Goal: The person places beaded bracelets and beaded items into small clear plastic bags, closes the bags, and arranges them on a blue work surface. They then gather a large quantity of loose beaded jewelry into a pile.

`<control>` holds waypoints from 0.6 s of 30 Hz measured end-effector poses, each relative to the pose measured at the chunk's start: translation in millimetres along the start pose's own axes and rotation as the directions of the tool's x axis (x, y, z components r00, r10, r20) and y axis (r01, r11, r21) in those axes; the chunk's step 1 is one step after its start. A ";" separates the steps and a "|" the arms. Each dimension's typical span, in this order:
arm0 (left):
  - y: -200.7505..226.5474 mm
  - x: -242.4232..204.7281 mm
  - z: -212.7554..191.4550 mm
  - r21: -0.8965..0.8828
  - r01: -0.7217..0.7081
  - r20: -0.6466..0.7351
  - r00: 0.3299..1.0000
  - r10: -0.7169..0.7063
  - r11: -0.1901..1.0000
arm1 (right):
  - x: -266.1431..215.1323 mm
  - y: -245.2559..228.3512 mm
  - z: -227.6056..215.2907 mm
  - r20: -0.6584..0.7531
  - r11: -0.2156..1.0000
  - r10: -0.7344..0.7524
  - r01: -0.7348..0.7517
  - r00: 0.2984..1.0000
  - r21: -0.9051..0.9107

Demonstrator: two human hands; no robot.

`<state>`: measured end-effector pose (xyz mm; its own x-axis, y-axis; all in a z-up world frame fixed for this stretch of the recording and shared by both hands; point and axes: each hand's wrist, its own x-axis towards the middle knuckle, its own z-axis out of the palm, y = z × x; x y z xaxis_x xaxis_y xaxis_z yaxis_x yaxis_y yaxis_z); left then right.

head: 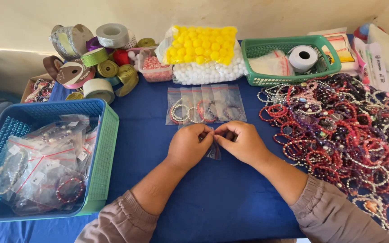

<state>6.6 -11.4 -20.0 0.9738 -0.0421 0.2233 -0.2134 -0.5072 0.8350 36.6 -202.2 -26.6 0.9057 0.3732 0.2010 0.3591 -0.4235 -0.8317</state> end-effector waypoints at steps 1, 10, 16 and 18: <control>1.3 -0.3 -0.7 0.000 0.001 0.000 1.000 -0.001 1.000 | -0.2 -1.1 0.2 0.001 1.000 0.000 0.000 1.000 0.000; 6.5 -2.0 -1.3 0.064 -0.054 -0.005 0.998 0.055 0.996 | -2.3 -3.9 -0.2 -0.081 0.989 -0.122 0.114 0.989 -0.090; 10.4 -1.8 -5.5 0.100 -0.065 0.016 0.998 0.064 0.993 | -0.8 -11.0 -3.7 -0.011 0.985 -0.119 0.116 0.993 -0.127; 7.3 -1.7 -4.2 0.094 -0.124 0.000 0.992 0.125 0.988 | -1.2 -5.8 -2.1 -0.053 0.986 -0.144 0.139 0.988 -0.096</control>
